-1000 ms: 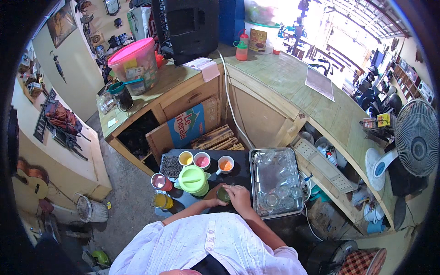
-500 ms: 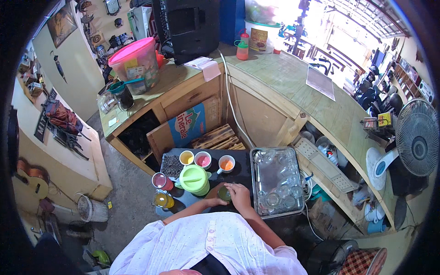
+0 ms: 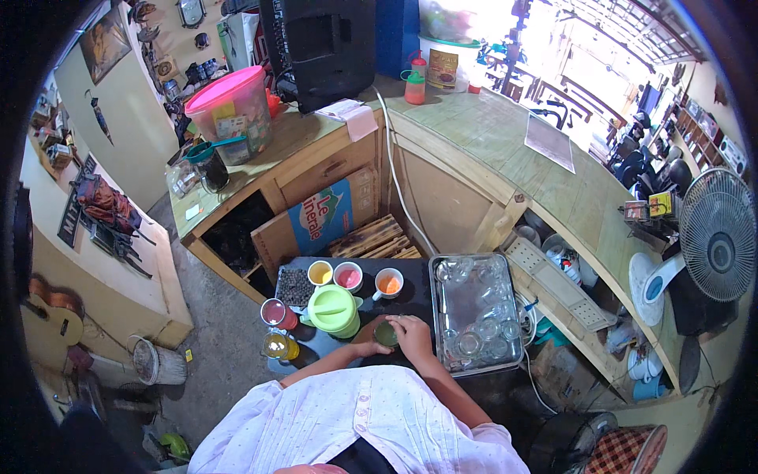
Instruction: Preparing a beverage by mixing powders and liquids in a cup.
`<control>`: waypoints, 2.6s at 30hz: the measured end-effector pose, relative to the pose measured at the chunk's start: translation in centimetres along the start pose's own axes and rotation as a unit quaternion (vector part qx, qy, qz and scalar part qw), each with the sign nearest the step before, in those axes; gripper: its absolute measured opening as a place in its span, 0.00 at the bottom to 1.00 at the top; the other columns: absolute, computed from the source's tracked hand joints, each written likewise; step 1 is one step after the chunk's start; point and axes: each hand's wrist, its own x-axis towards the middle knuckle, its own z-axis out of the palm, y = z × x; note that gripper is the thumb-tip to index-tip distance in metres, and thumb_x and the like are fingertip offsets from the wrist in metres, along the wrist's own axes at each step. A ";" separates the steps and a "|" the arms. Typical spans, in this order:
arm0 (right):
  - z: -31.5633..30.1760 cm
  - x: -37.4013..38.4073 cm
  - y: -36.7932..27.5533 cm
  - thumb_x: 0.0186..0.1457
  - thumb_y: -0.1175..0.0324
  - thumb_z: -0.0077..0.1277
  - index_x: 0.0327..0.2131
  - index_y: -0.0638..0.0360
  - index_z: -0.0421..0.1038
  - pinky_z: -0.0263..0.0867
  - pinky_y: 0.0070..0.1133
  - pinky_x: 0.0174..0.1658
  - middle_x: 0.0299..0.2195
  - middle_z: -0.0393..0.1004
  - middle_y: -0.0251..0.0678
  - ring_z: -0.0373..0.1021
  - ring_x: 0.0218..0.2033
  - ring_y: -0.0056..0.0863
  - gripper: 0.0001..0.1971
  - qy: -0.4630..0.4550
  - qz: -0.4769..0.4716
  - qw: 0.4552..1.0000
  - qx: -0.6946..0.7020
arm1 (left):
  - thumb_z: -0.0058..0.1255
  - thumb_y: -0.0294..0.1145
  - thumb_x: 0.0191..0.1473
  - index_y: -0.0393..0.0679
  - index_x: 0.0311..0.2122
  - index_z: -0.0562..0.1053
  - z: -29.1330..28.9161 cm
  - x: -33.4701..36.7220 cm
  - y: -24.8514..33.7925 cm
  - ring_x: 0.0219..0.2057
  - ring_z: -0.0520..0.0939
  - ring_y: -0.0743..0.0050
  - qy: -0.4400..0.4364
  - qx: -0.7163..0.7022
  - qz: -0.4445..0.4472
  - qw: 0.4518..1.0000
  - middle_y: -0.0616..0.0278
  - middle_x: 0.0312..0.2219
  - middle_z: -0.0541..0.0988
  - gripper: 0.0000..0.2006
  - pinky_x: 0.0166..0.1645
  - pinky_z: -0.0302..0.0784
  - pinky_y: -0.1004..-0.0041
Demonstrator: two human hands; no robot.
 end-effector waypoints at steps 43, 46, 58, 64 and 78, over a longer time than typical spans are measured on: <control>-0.5 -0.2 -0.8 0.52 0.69 0.55 0.37 0.60 0.80 0.71 0.30 0.36 0.31 0.78 0.48 0.76 0.32 0.43 0.10 0.011 0.028 0.999 -0.010 | 0.72 0.32 0.28 0.45 0.61 0.57 0.1 0.0 -0.2 0.56 0.71 0.65 0.000 -0.042 0.017 0.999 0.58 0.52 0.71 0.51 0.61 0.63 0.67; 0.0 -0.7 1.9 0.53 0.70 0.55 0.39 0.60 0.79 0.71 0.27 0.34 0.31 0.79 0.47 0.76 0.30 0.41 0.10 -0.104 0.026 0.990 -0.096 | 0.72 0.31 0.27 0.45 0.62 0.56 0.2 -0.2 0.4 0.56 0.70 0.65 -0.006 -0.035 -0.007 0.999 0.58 0.53 0.70 0.52 0.62 0.63 0.67; -0.3 -0.7 -0.2 0.53 0.69 0.55 0.38 0.60 0.79 0.71 0.32 0.38 0.31 0.78 0.48 0.76 0.33 0.44 0.10 0.010 0.005 0.998 -0.056 | 0.70 0.28 0.27 0.45 0.60 0.58 0.3 0.0 -0.5 0.55 0.71 0.67 -0.002 -0.029 0.014 0.999 0.60 0.52 0.71 0.49 0.61 0.64 0.67; 0.1 -0.6 -0.1 0.53 0.70 0.55 0.38 0.61 0.79 0.70 0.32 0.37 0.31 0.78 0.47 0.75 0.32 0.44 0.10 -0.030 0.029 0.999 0.011 | 0.71 0.30 0.27 0.46 0.59 0.59 0.4 0.0 -1.2 0.53 0.73 0.69 0.012 -0.068 0.002 0.998 0.60 0.51 0.72 0.49 0.59 0.67 0.69; -0.1 -0.9 0.5 0.54 0.69 0.53 0.38 0.59 0.79 0.70 0.31 0.38 0.32 0.78 0.47 0.75 0.33 0.42 0.09 -0.087 0.005 0.996 -0.036 | 0.71 0.30 0.27 0.45 0.61 0.57 0.4 -0.1 -0.9 0.53 0.73 0.66 0.009 -0.025 0.006 1.000 0.59 0.50 0.72 0.50 0.59 0.67 0.67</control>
